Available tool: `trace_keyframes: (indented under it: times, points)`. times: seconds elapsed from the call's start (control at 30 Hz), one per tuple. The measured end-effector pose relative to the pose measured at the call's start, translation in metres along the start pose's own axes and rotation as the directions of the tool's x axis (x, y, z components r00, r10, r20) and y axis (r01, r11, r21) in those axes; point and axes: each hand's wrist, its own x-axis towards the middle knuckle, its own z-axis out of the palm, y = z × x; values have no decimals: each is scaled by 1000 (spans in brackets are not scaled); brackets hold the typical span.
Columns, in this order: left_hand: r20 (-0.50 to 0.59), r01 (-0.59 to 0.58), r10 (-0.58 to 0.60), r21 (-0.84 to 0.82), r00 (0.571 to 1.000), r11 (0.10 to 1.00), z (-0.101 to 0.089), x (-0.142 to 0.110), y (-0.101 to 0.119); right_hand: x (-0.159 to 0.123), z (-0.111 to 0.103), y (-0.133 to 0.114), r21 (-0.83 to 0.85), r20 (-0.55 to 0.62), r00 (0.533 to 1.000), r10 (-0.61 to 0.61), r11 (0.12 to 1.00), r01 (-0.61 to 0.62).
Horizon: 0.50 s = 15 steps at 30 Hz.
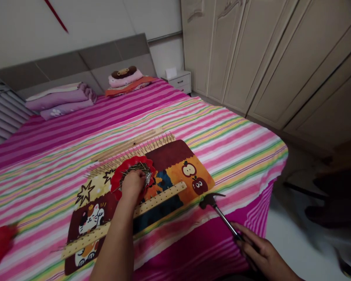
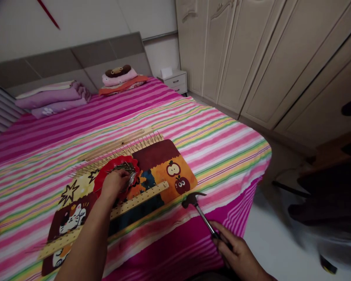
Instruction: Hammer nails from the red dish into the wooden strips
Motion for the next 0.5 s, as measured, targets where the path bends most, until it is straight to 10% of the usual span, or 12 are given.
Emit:
trace_keyframes:
  times: [0.5]
  points:
    - [-128,59,-120,-405,984,912,-6,-17,-21,-2,5,-16,24,-16,1000,24,999,-24]
